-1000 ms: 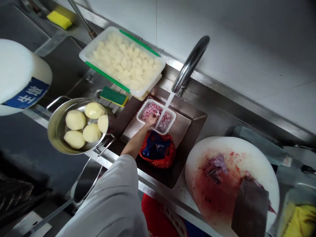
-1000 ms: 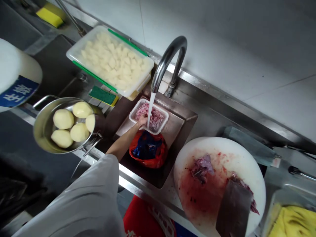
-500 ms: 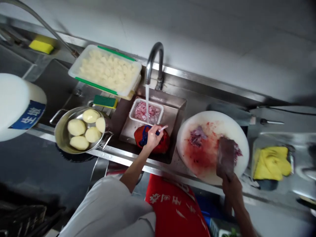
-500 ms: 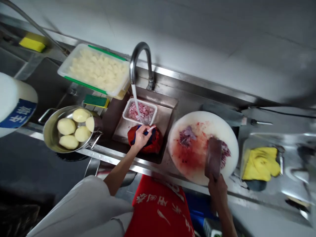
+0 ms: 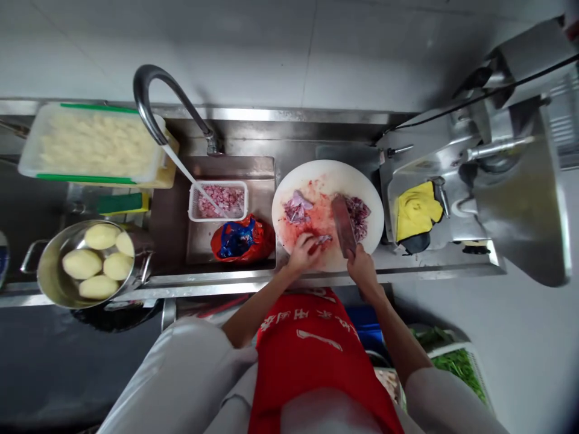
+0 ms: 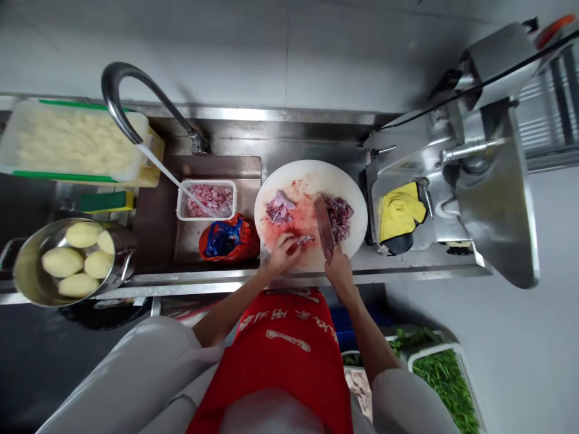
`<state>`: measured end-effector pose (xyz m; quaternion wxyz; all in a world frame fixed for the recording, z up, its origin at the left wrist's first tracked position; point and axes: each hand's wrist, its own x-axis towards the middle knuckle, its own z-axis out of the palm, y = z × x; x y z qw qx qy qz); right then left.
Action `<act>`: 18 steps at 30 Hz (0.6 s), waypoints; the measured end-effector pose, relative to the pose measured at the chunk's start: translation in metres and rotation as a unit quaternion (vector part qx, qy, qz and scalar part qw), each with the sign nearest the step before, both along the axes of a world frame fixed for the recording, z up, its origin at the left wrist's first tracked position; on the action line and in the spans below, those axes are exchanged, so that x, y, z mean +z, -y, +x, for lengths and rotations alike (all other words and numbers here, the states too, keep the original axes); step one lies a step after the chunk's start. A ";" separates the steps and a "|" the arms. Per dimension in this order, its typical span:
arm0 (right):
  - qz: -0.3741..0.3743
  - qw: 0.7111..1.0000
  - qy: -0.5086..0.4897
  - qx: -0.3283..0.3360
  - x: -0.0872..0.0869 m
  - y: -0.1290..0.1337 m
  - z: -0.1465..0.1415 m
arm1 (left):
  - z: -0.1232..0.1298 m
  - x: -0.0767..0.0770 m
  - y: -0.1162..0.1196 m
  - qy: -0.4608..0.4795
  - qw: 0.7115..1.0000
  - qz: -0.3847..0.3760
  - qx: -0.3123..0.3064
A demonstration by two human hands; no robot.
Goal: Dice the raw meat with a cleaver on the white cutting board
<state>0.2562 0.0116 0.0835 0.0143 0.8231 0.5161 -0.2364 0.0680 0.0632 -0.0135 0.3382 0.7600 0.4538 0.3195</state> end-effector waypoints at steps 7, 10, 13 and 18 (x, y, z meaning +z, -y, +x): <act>0.016 0.998 -0.057 0.014 0.009 -0.028 -0.047 | 0.003 0.005 -0.005 -0.007 1.000 -0.010 -0.008; -0.036 0.997 -0.063 0.011 -0.001 -0.035 -0.056 | 0.017 -0.001 -0.011 -0.047 0.994 -0.027 -0.092; -0.011 0.999 -0.051 0.010 -0.013 -0.039 -0.049 | 0.020 -0.007 -0.014 -0.073 0.988 -0.034 -0.135; 0.082 0.988 -0.126 0.017 -0.026 -0.041 -0.009 | 0.007 -0.007 -0.010 -0.047 0.988 -0.029 -0.143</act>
